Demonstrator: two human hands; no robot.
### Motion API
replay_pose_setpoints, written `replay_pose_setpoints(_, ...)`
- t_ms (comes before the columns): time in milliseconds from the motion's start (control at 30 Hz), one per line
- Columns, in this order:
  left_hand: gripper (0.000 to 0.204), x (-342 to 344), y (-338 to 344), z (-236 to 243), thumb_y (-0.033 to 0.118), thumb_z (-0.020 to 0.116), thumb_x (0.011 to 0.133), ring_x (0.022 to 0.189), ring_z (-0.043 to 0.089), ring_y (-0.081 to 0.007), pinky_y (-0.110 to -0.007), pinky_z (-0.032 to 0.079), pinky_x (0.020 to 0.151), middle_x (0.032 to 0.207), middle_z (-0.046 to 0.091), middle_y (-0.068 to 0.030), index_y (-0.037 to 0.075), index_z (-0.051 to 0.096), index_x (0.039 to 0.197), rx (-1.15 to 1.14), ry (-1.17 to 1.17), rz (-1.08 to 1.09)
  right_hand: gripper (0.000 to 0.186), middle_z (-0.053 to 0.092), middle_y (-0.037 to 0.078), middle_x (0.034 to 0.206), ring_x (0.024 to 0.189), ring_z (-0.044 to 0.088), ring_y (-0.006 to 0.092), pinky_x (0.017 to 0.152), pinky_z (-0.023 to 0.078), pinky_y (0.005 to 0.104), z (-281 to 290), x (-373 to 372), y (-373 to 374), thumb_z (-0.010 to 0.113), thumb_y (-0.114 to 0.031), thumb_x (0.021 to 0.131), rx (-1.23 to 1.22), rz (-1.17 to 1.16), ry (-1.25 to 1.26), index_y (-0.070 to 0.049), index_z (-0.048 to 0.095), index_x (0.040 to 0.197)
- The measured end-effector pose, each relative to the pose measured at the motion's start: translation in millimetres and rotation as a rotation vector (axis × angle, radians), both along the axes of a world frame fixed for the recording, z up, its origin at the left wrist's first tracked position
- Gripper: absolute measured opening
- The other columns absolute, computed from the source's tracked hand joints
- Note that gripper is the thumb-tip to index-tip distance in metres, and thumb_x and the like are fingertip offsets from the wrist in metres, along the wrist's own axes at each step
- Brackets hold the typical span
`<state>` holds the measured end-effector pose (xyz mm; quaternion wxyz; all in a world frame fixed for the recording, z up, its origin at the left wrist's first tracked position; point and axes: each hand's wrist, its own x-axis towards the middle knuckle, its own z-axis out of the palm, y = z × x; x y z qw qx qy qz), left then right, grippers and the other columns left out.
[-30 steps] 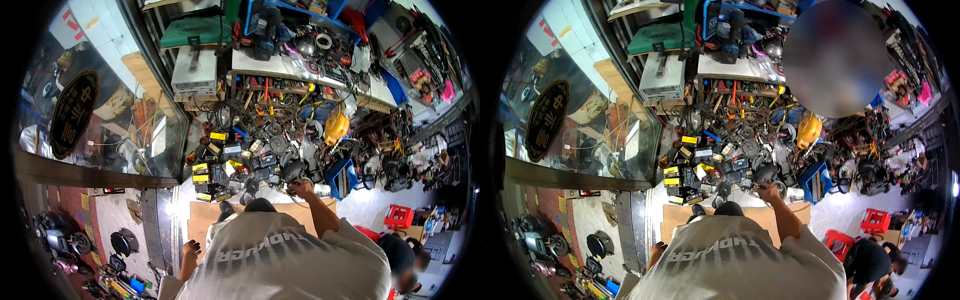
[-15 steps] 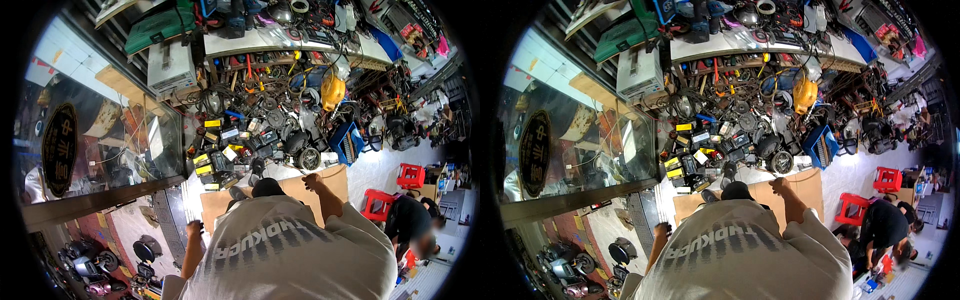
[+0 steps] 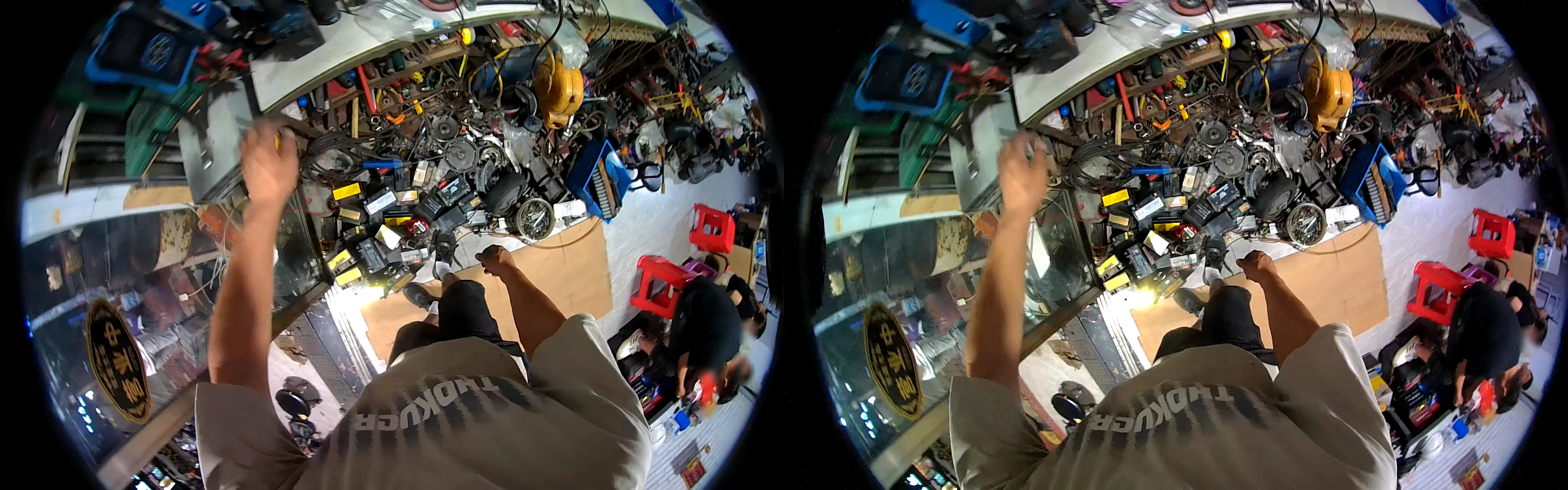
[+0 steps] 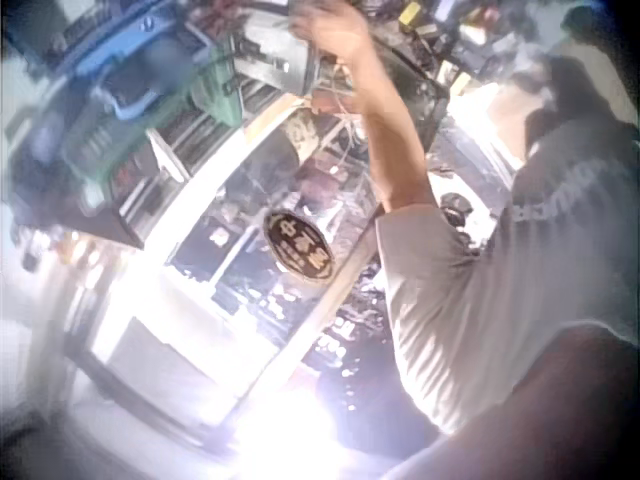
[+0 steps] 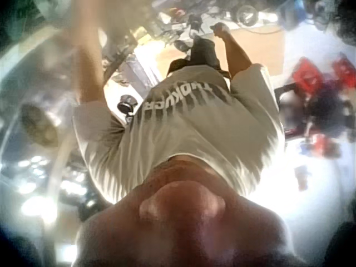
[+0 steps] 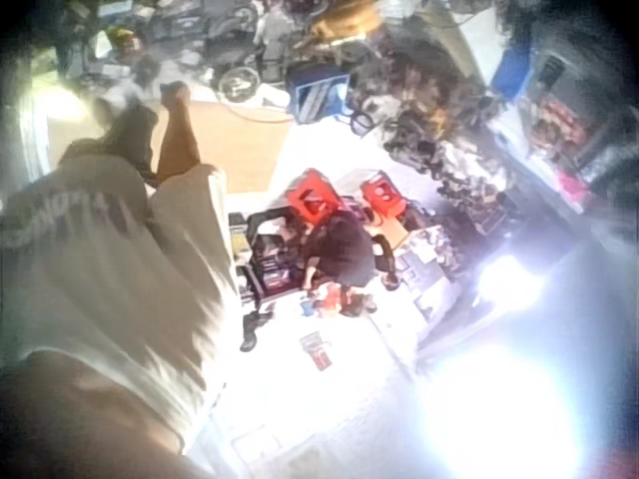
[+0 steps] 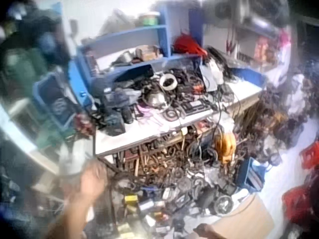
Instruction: The person uses a screwdriver to pry open a large black plastic battery enclosure, removes an internal wire and component, and then uses the screwdriver to work inside the casing.
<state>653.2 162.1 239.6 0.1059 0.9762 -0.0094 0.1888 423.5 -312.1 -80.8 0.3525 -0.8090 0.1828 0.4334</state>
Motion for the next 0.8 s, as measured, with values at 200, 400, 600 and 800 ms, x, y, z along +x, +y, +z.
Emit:
replay_pose_setpoints(200,0.033,139,56,-27,0.024,0.058,0.1,0.13,0.059,-0.042,-0.049,0.047,0.112,0.13,0.071,-0.0191,0.014,0.075,0.126,-0.044,0.104,0.165,0.036,0.075,0.008,0.078,0.069,0.072,0.0183,0.063,0.057,0.0384,-26,40,49,0.08,-0.04,0.095,0.177,-0.293,0.085,-0.005,0.075,0.091)
replay_pose_setpoints(400,0.029,186,87,-97,0.034,0.058,0.101,0.121,0.06,-0.0424,-0.053,0.047,0.107,0.125,0.068,-0.0181,0.013,0.072,0.117,0.409,-0.071,0.315,0.02,0.068,0.004,0.082,0.063,0.062,0.0144,0.052,0.047,0.0321,-65,106,90,0.078,-0.023,0.1,0.548,-0.82,0.219,-0.006,0.07,0.099)
replay_pose_setpoints(600,0.049,182,135,-87,0.041,0.055,0.107,0.121,0.06,-0.0472,-0.056,0.046,0.103,0.137,0.064,-0.0248,0.004,0.067,0.135,0.251,-0.013,0.327,0.018,0.066,0.004,0.082,0.061,0.06,0.0128,0.048,0.042,0.0282,-85,262,143,0.075,-0.018,0.101,0.67,-0.961,-0.026,-0.001,0.067,0.099)
replay_pose_setpoints(800,0.05,210,94,-79,0.034,0.056,0.107,0.122,0.059,-0.0375,-0.045,0.04,0.112,0.136,0.064,-0.019,-0.003,0.06,0.14,-0.439,-0.091,0.048,0.021,0.074,0.016,0.086,0.084,0.072,0.0332,0.077,0.058,0.042,-141,389,188,0.065,-0.02,0.098,0.876,-1.259,-0.452,0.001,0.067,0.101)
